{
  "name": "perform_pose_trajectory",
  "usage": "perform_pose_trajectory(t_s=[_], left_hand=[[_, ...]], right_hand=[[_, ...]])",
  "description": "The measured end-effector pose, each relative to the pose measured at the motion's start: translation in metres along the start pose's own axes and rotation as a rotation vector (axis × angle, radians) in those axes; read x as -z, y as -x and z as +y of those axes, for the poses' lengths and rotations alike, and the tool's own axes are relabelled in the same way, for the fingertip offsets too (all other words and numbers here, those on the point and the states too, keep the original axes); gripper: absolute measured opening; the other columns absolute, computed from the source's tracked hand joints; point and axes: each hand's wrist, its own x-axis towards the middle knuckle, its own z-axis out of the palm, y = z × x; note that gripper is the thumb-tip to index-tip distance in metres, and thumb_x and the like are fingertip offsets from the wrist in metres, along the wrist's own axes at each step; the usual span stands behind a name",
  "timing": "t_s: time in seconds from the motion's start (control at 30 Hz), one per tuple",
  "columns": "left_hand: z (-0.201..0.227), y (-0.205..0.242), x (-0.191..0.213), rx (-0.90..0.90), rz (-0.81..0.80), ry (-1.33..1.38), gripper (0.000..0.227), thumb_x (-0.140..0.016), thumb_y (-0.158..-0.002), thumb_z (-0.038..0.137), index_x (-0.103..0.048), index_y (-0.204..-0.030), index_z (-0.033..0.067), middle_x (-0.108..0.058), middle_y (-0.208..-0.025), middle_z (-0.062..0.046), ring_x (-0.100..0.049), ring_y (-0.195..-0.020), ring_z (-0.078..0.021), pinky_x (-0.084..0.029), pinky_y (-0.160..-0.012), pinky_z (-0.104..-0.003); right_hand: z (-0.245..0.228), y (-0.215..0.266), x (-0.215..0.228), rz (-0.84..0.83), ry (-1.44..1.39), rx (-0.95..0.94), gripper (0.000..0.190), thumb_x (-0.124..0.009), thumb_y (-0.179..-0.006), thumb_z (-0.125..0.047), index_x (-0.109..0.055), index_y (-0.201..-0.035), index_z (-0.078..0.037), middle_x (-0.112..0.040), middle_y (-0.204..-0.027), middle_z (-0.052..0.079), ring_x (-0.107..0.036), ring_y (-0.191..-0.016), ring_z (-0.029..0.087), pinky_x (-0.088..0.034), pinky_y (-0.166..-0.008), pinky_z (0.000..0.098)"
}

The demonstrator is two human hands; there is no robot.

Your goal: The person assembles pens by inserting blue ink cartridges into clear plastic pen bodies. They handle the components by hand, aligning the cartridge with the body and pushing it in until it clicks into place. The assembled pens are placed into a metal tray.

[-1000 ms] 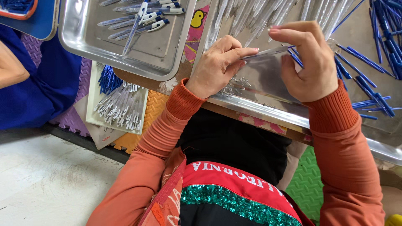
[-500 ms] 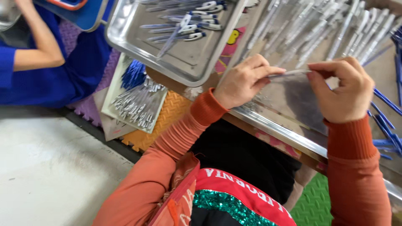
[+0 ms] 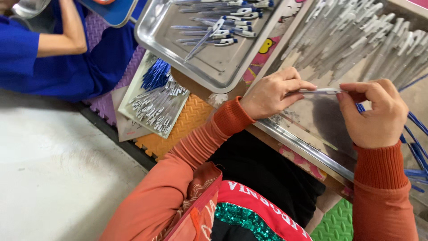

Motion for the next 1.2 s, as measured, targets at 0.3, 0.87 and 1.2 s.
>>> perform_pose_trajectory(t_s=[0.3, 0.87, 1.2], left_hand=[[0.007, 0.001, 0.0, 0.116, 0.009, -0.036, 0.026, -0.062, -0.103, 0.047, -0.074, -0.123, 0.0342, -0.056, -0.096, 0.007, -0.062, -0.076, -0.0115, -0.058, -0.064, -0.032], [0.008, 0.002, 0.001, 0.06, 0.043, -0.019, 0.026, -0.056, -0.105, 0.043, -0.07, -0.121, 0.0272, -0.073, -0.105, 0.007, -0.07, -0.08, -0.0122, -0.064, -0.068, -0.033], [0.008, 0.0, 0.002, 0.056, 0.018, 0.003, 0.026, -0.058, -0.105, 0.042, -0.07, -0.121, 0.0258, -0.074, -0.105, 0.005, -0.07, -0.077, -0.0132, -0.063, -0.069, -0.035]], right_hand=[[0.001, 0.003, -0.005, -0.019, -0.008, 0.003, 0.011, -0.091, -0.111, 0.015, -0.085, -0.117, 0.008, -0.073, -0.107, 0.022, -0.067, -0.084, 0.025, -0.056, -0.081, 0.0358], [0.009, 0.008, -0.012, -0.039, 0.001, -0.053, 0.014, -0.088, -0.109, 0.011, -0.086, -0.121, 0.005, -0.07, -0.111, 0.021, -0.066, -0.081, 0.023, -0.054, -0.081, 0.0341], [0.008, 0.006, -0.01, -0.039, 0.021, -0.034, 0.011, -0.088, -0.108, 0.012, -0.086, -0.118, 0.006, -0.07, -0.109, 0.022, -0.066, -0.08, 0.024, -0.055, -0.076, 0.0341]])
